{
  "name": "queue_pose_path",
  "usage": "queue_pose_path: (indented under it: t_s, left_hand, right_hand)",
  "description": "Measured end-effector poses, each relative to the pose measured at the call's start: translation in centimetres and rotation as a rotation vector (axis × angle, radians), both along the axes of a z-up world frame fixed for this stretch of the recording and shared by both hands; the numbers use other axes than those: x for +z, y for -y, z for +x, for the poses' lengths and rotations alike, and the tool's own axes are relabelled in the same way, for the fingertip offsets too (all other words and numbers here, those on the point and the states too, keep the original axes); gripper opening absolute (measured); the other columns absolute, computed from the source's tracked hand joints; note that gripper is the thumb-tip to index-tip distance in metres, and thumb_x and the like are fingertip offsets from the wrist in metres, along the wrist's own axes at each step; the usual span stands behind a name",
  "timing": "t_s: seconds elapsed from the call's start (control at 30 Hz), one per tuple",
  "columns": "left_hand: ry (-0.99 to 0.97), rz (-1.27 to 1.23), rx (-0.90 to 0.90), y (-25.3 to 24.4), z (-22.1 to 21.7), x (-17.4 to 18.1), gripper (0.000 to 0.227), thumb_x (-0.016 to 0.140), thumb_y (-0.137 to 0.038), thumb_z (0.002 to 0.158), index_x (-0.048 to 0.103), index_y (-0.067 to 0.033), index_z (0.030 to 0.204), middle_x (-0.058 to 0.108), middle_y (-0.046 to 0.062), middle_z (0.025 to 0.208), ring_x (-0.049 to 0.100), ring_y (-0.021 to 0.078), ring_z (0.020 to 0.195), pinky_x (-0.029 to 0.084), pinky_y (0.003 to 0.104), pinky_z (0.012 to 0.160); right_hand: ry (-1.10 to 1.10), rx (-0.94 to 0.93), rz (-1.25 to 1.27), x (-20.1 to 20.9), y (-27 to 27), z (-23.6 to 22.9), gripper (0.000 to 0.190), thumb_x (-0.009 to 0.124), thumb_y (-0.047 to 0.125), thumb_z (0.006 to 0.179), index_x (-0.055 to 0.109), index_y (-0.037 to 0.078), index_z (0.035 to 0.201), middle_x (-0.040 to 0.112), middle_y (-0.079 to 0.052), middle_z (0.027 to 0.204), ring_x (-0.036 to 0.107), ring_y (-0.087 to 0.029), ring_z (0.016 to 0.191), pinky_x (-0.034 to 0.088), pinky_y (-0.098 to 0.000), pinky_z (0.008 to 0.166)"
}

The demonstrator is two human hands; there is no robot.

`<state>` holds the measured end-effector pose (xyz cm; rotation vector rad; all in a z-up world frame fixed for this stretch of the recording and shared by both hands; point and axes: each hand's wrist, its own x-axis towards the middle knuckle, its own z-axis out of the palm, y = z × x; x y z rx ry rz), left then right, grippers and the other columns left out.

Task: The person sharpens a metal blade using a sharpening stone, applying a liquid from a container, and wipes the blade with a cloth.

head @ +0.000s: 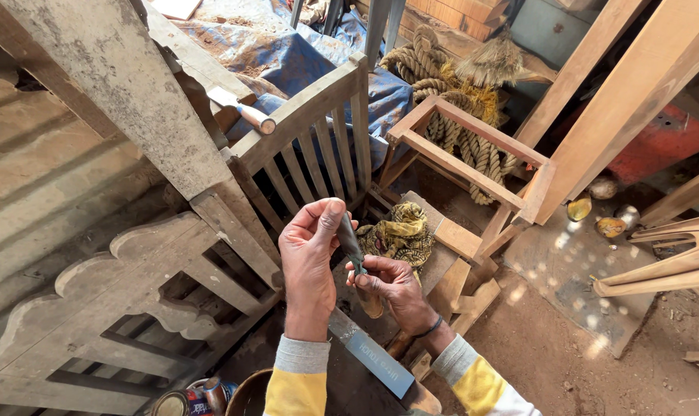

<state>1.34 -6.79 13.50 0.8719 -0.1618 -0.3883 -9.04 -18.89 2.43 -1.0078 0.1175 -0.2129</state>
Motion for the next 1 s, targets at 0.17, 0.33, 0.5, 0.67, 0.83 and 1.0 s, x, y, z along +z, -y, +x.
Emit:
queue_pose_path:
  t_s: [0.17, 0.33, 0.5, 0.67, 0.83, 1.0]
  left_hand:
    - [-0.007, 0.001, 0.010, -0.4, 0.3, 0.0, 0.021, 0.075, -0.025, 0.094, 0.074, -0.0047, 0.097, 0.074, 0.002, 0.081, 0.071, 0.0107, 0.072, 0.056, 0.023, 0.065]
    - [-0.018, 0.027, 0.025, -0.8, 0.6, -0.5, 0.027, 0.067, -0.029, 0.099, 0.074, -0.0037, 0.098, 0.074, 0.003, 0.079, 0.073, 0.0127, 0.071, 0.057, 0.024, 0.063]
    - [-0.107, -0.233, -0.069, -1.1, 1.9, -0.8, 0.075, 0.040, -0.065, 0.099, 0.059, 0.0010, 0.129, 0.074, 0.020, 0.106, 0.072, 0.0292, 0.102, 0.058, 0.041, 0.092]
    - [-0.150, -0.517, -0.220, -1.6, 3.3, 0.2, 0.111, 0.023, -0.086, 0.089, 0.035, -0.0008, 0.159, 0.050, 0.029, 0.154, 0.050, 0.0379, 0.143, 0.037, 0.049, 0.123]
    - [-0.050, -0.607, -0.294, -2.3, 3.5, 1.1, 0.117, 0.025, -0.089, 0.087, 0.026, -0.0032, 0.166, 0.041, 0.029, 0.163, 0.042, 0.0370, 0.151, 0.032, 0.050, 0.126]
    - [-0.029, -0.661, -0.311, -3.0, 3.5, 1.6, 0.118, 0.027, -0.090, 0.085, 0.022, -0.0079, 0.170, 0.038, 0.027, 0.167, 0.040, 0.0340, 0.154, 0.030, 0.049, 0.129]
  right_hand:
    - [0.004, 0.020, -0.051, 0.6, -0.1, -0.1, 0.029, 0.074, 0.005, 0.093, 0.071, -0.005, 0.120, 0.075, -0.010, 0.107, 0.072, -0.015, 0.095, 0.058, -0.0275, 0.089]
    - [-0.006, 0.039, -0.056, 1.0, -0.3, -0.1, 0.029, 0.075, 0.007, 0.093, 0.072, -0.005, 0.120, 0.075, -0.010, 0.104, 0.071, -0.013, 0.093, 0.058, -0.0255, 0.087]
    - [0.124, -0.083, -0.366, 3.3, -0.8, -0.4, 0.030, 0.079, 0.000, 0.088, 0.074, -0.001, 0.117, 0.073, -0.007, 0.112, 0.067, -0.010, 0.096, 0.058, -0.0234, 0.085]
    - [0.213, -0.129, -0.761, 7.6, -0.9, -0.8, 0.045, 0.077, 0.000, 0.087, 0.070, 0.010, 0.130, 0.064, -0.002, 0.108, 0.064, -0.009, 0.098, 0.059, -0.0228, 0.083]
    - [0.209, -0.255, -1.263, 10.3, -0.5, -1.4, 0.044, 0.081, 0.006, 0.084, 0.076, 0.022, 0.124, 0.069, -0.002, 0.095, 0.068, -0.011, 0.078, 0.059, -0.0257, 0.069]
    - [0.167, -0.226, -1.414, 11.9, 0.2, -2.3, 0.042, 0.078, 0.011, 0.084, 0.076, 0.026, 0.123, 0.070, -0.001, 0.094, 0.070, -0.013, 0.072, 0.059, -0.0304, 0.065]
